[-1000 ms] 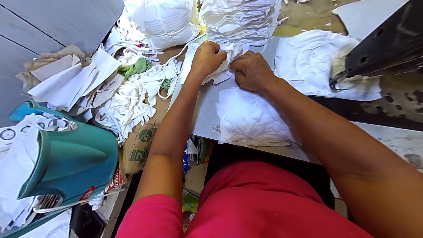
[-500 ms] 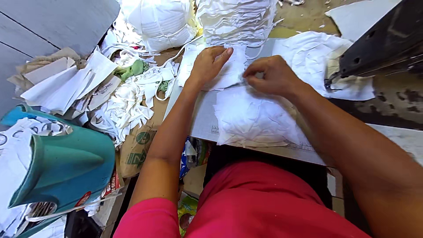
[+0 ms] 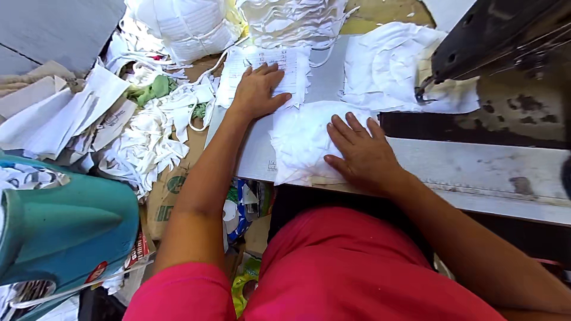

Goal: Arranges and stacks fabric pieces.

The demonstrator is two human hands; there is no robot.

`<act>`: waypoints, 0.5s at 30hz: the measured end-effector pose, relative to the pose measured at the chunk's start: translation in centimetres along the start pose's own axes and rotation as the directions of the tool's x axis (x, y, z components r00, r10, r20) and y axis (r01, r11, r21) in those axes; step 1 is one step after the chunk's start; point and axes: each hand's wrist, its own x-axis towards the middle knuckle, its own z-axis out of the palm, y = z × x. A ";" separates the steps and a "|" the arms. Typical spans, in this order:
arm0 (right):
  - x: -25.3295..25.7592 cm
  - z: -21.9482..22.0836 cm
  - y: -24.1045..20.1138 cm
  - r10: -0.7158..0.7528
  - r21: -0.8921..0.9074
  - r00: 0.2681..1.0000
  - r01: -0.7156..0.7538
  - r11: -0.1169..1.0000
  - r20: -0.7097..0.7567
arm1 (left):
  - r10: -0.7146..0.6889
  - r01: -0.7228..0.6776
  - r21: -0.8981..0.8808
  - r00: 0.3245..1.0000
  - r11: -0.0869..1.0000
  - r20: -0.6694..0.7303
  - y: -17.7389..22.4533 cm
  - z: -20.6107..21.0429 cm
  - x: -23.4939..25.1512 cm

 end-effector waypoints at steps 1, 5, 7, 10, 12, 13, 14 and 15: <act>0.0 0.2 0.0 -0.003 0.000 1.000 0.003 1.000 0.002 | 0.024 -0.024 -0.014 1.000 1.000 -0.005 0.1 -0.1 -0.2; 0.1 0.1 0.3 -0.022 -0.005 1.000 0.022 1.000 -0.010 | 0.075 -0.075 0.009 0.973 0.997 -0.216 0.8 -0.2 -1.2; 0.1 0.1 0.4 -0.020 0.003 1.000 0.020 1.000 -0.011 | 0.004 -0.014 -0.024 0.928 1.000 -0.373 1.1 -0.7 -1.8; -0.2 0.1 0.3 -0.016 0.015 1.000 0.017 1.000 -0.023 | -0.091 -0.011 -0.160 0.784 0.987 -0.615 1.7 -2.6 -3.2; -0.7 0.0 0.0 -0.013 0.015 1.000 0.013 1.000 -0.021 | -0.114 -0.087 -0.216 0.629 0.973 -0.769 2.7 -4.1 -4.5; -0.9 -0.1 -0.3 -0.013 0.011 1.000 0.014 1.000 -0.013 | -0.126 -0.134 -0.232 0.538 0.963 -0.833 3.2 -4.8 -5.1; -1.0 -0.4 -0.7 -0.013 0.006 1.000 0.013 1.000 0.006 | -0.154 -0.168 -0.251 0.444 0.953 -0.883 3.6 -5.6 -5.8; -1.1 -0.6 -1.3 -0.013 0.008 0.999 0.012 1.000 0.036 | -0.208 -0.186 -0.288 0.358 0.939 -0.910 3.9 -6.5 -6.6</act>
